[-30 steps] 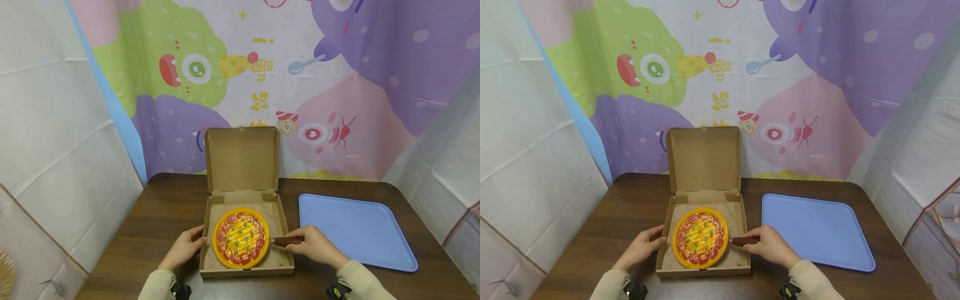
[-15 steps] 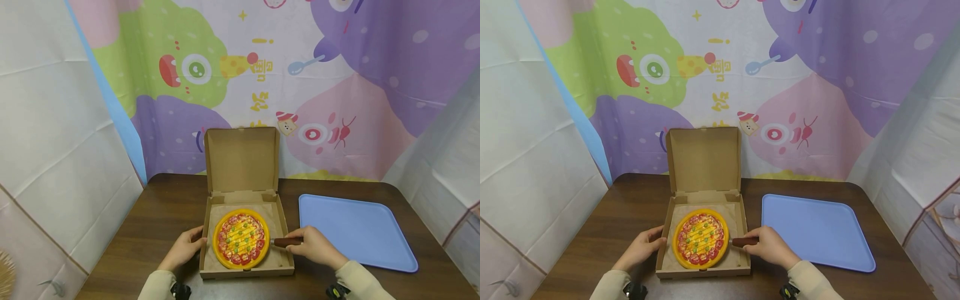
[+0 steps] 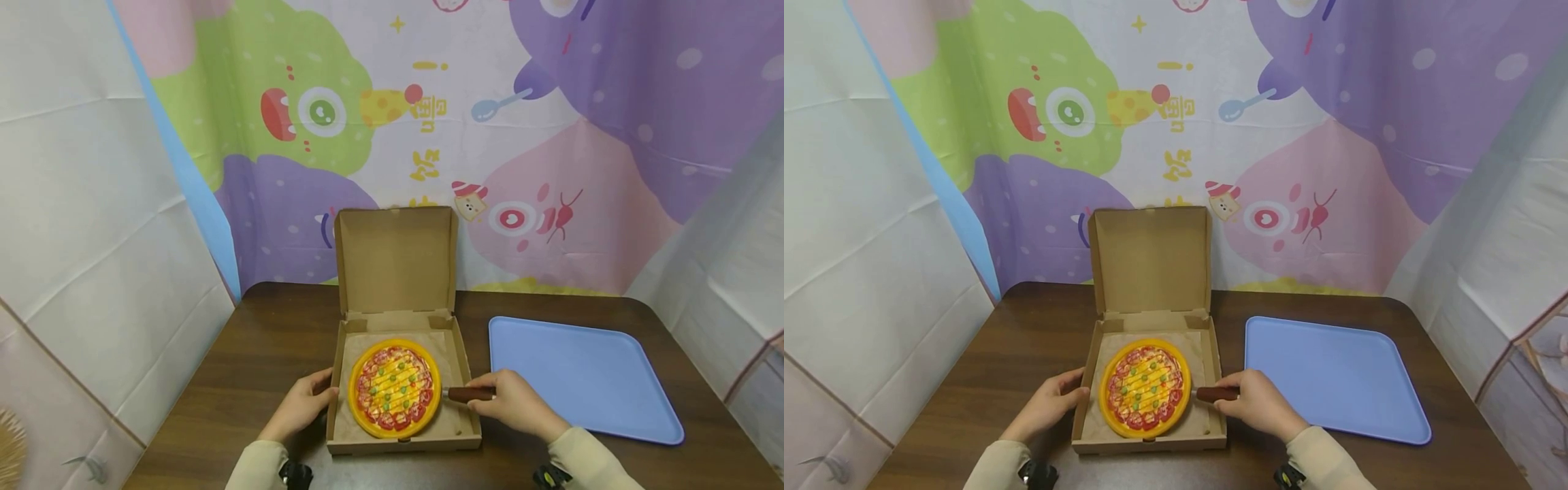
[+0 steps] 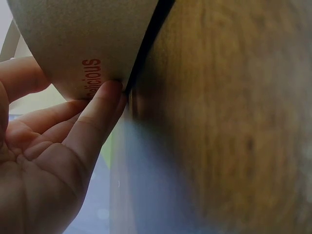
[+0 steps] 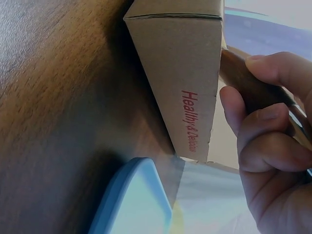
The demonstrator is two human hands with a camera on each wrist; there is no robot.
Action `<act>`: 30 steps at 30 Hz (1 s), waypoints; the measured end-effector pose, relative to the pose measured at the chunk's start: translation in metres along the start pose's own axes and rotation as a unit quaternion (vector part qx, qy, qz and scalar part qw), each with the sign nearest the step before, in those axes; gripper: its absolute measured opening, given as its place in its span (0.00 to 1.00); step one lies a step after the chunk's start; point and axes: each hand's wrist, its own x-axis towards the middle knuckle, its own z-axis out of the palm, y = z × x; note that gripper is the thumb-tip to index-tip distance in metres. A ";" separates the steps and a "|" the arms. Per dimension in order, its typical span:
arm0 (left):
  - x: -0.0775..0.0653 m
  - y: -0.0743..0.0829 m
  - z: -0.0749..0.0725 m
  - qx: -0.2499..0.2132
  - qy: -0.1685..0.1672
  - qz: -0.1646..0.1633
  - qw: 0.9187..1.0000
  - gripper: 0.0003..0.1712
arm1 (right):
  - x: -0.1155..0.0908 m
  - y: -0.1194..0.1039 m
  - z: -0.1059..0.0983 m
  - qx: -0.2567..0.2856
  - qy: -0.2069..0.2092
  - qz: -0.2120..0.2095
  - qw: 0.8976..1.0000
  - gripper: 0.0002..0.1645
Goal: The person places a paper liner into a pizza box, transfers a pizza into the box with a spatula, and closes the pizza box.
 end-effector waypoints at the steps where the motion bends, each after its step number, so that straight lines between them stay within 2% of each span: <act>1: 0.000 0.000 0.000 -0.001 0.000 -0.001 1.000 0.28 | 0.000 0.000 0.000 -0.002 0.001 -0.002 1.000 0.14; 7: 0.000 0.000 0.000 0.003 -0.004 0.000 1.000 0.28 | -0.001 -0.002 0.000 -0.017 0.007 -0.004 1.000 0.14; 15: -0.001 0.001 0.002 0.002 0.009 -0.007 1.000 0.27 | -0.001 -0.005 0.001 -0.034 0.014 -0.002 0.999 0.14; 25: -0.002 0.002 0.003 0.001 0.012 -0.006 1.000 0.27 | -0.004 -0.008 0.000 -0.064 0.037 -0.027 0.997 0.14; 30: -0.001 0.001 0.002 0.001 0.002 0.003 1.000 0.27 | -0.004 -0.007 0.000 -0.068 0.043 -0.031 0.996 0.14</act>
